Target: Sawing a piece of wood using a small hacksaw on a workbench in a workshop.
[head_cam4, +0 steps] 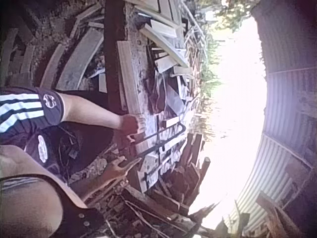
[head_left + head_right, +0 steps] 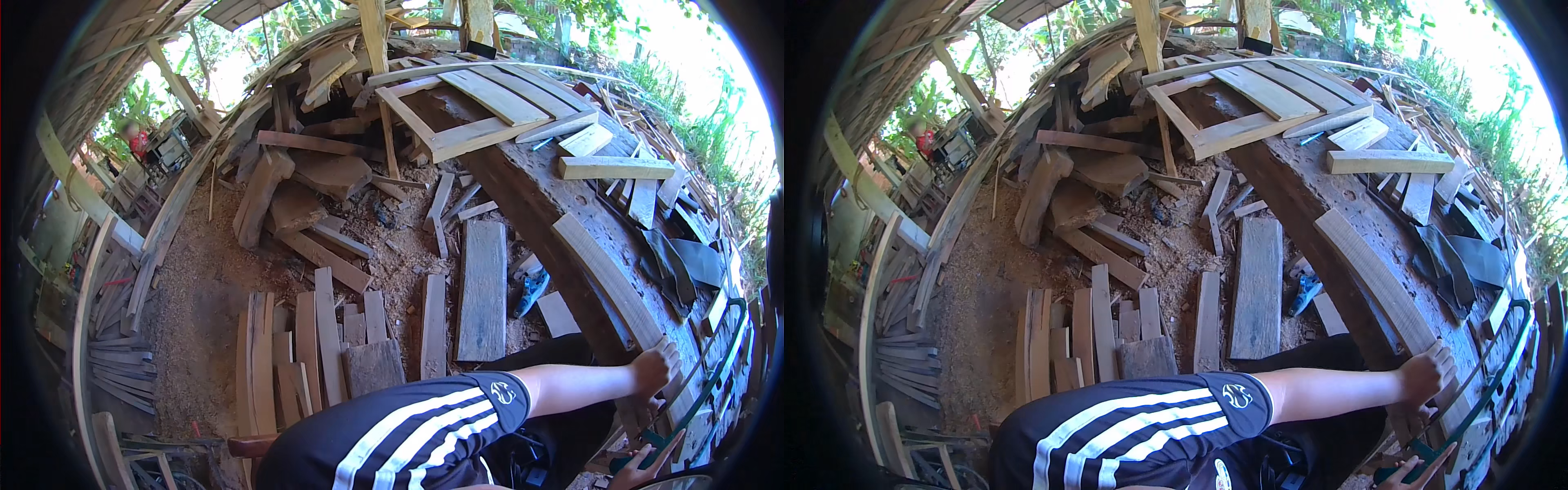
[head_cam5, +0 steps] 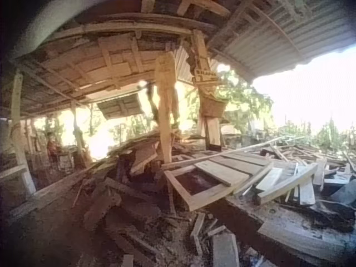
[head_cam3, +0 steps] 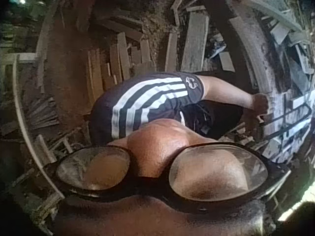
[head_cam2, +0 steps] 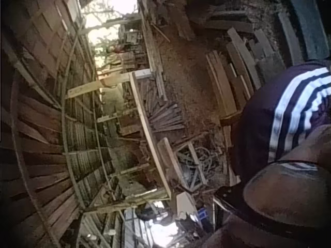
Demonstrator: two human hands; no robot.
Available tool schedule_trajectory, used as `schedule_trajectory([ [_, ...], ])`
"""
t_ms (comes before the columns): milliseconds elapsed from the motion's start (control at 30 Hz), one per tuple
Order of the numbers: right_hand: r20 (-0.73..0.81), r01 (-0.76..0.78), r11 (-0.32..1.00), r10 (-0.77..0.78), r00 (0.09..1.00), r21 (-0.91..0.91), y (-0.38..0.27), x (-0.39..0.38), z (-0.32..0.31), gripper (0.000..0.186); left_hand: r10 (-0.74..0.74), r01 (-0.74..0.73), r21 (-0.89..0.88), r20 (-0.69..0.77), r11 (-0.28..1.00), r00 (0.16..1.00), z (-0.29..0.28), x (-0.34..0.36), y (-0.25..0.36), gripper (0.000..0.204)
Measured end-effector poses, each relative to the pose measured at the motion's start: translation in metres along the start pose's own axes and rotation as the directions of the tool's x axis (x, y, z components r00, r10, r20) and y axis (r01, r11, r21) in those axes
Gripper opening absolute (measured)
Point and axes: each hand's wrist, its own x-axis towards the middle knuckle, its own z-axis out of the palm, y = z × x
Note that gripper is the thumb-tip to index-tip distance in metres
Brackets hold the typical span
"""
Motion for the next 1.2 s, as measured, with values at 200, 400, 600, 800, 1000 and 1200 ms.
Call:
schedule_trajectory([
  [200,-0.027,-0.123,0.988,0.121,0.992,-0.095,0.011,-0.016,-0.007,0.065,0.046,-0.047,-0.022,-0.012,0.999,0.999,-0.011,0.007,0.017,0.096],
  [400,-0.024,-0.245,0.961,0.244,0.969,-0.129,0.029,-0.039,-0.01,0.063,-0.01,0.03,-0.116,0.168,0.993,0.986,-0.017,0.009,0.013,0.103],
  [600,-0.025,-0.382,0.907,0.384,0.923,-0.176,0.047,-0.071,-0.015,0.061,0.025,-0.002,-0.111,0.212,0.994,0.977,-0.025,0.012,0.018,0.102],
  [800,-0.044,-0.508,0.828,0.513,0.857,-0.236,0.057,-0.098,-0.031,0.06,0.019,-0.008,-0.077,0.154,0.997,0.988,-0.026,0.008,0.013,0.101],
  [1000,-0.092,-0.62,0.728,0.624,0.776,-0.292,0.063,-0.117,-0.048,0.058,0.018,-0.002,-0.081,0.203,0.997,0.979,-0.039,0.01,0.016,0.099],
  [1200,-0.097,-0.706,0.64,0.716,0.691,-0.304,0.07,-0.12,-0.042,0.057,0.025,-0.025,-0.002,0.039,1.0,0.999,-0.027,-0.001,0.007,0.093],
])
